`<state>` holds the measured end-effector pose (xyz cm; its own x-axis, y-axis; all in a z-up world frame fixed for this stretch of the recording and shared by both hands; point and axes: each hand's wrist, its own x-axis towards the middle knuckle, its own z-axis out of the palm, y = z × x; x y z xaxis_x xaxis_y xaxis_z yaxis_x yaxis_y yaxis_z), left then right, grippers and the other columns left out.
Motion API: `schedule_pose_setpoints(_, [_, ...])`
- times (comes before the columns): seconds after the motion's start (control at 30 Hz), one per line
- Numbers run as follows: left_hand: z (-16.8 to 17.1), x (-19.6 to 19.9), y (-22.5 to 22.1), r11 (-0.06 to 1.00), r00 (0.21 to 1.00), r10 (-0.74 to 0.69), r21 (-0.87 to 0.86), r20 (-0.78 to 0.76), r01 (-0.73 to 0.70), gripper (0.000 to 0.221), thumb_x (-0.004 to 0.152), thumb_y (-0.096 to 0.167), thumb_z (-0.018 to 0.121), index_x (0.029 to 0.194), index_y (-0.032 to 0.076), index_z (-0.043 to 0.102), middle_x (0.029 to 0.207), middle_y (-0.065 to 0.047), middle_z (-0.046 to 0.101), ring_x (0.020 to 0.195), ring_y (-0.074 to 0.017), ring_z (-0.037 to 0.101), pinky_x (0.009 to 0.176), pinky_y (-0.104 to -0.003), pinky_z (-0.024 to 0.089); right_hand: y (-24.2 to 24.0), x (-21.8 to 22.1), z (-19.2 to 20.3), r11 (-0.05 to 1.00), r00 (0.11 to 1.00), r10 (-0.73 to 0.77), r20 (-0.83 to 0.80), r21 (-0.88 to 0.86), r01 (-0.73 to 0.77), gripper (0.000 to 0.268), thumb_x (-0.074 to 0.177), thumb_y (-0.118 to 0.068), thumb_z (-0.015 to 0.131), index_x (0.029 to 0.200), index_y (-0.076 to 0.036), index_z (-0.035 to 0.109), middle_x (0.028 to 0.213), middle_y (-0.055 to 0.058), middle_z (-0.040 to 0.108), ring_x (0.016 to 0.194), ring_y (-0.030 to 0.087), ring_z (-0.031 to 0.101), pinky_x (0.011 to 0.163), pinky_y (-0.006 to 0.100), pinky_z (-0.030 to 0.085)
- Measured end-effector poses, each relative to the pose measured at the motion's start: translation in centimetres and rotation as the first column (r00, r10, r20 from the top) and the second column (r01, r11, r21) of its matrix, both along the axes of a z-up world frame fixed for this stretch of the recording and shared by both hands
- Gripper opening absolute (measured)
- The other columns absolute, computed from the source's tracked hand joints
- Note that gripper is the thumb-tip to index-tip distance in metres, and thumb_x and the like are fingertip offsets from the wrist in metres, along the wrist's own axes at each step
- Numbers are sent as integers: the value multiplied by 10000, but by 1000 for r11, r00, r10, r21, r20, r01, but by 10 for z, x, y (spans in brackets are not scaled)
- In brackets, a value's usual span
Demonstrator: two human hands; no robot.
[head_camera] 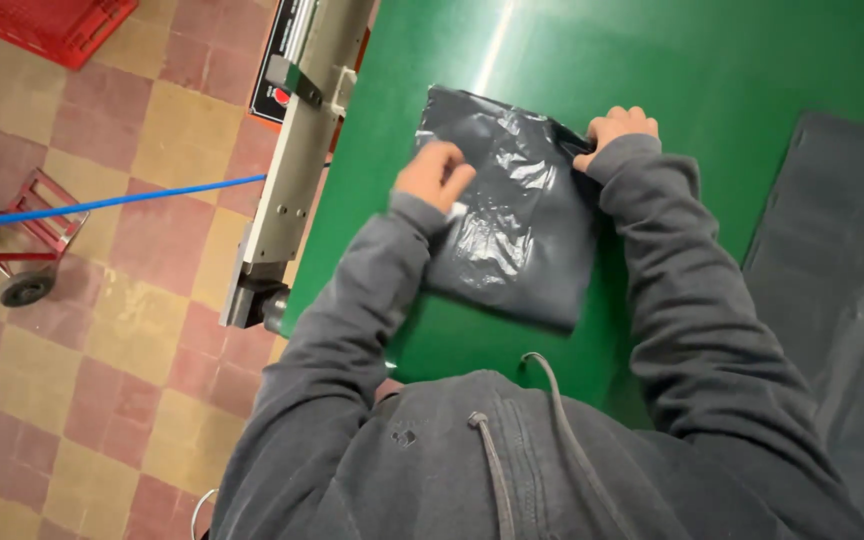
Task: Folding large black plastic bags on a conveyor belt and stacking them into a white plastic crate.
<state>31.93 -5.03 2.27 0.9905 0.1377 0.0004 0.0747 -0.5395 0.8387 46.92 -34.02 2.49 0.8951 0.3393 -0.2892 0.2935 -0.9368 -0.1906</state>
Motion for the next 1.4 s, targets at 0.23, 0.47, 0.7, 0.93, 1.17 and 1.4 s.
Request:
schedule_pose_setpoints(0.23, [-120, 12, 19, 572, 883, -215, -787, -417, -232, 663, 960, 612, 416, 1332, 94, 598, 1289, -91, 699, 1143, -213, 711, 952, -385, 462, 15, -84, 37, 939, 976, -56, 209, 343, -19, 375, 866, -213, 758, 1196, -97, 623, 1017, 122, 658, 987, 377, 608, 907, 485, 447])
schedule_pose_setpoints(0.47, [-139, -11, 78, 108, 860, -208, -884, -467, -454, 988, 920, 810, 233, 1459, 27, 504, 1322, -148, 648, 1087, -286, 671, 994, -439, 479, 27, -230, 58, 898, 690, 69, 720, 257, -358, 193, 731, -95, 761, 901, -158, 694, 932, 36, 663, 970, 322, 625, 894, 447, 436])
schedule_pose_setpoints(0.7, [-97, -45, 95, 104, 912, -323, -967, -254, -233, 591, 1014, 413, 461, 1444, 8, 441, 1291, -134, 696, 1080, -235, 697, 922, -401, 570, 3, -252, 6, 784, 883, -187, 430, 607, -129, 156, 880, -42, 781, 990, -109, 694, 1004, 64, 682, 958, 300, 646, 867, 393, 497])
schedule_pose_setpoints(0.93, [-115, -76, 95, 662, 981, -93, -747, -168, -65, 645, 892, -29, 669, 1490, -23, 425, 1194, -209, 674, 1077, -276, 645, 934, -362, 539, 3, -243, 43, 878, 895, 89, 436, 391, -278, 165, 798, -80, 774, 942, -120, 704, 1014, 56, 698, 1024, 301, 654, 911, 445, 482])
schedule_pose_setpoints(1.17, [12, -72, -10, 787, 969, -208, 611, 133, 85, 553, 864, 272, 703, 1364, 91, 550, 1476, -133, 524, 1442, -362, 424, 1146, -580, 349, 73, -230, 52, 827, 916, 167, 365, 454, -332, 611, 833, -344, 769, 1313, -24, 570, 1402, 199, 558, 1366, 424, 480, 1136, 533, 379])
schedule_pose_setpoints(1.4, [-19, -81, 8, 740, 947, -320, 618, -26, 267, 964, 823, 635, 660, 1558, 72, 393, 1664, -147, 261, 1565, -331, 118, 1186, -703, 141, 61, -222, -22, 932, 951, 117, 287, 299, -205, 972, 820, -478, 730, 1524, 77, 354, 1609, 290, 311, 1522, 450, 240, 1241, 572, 177])
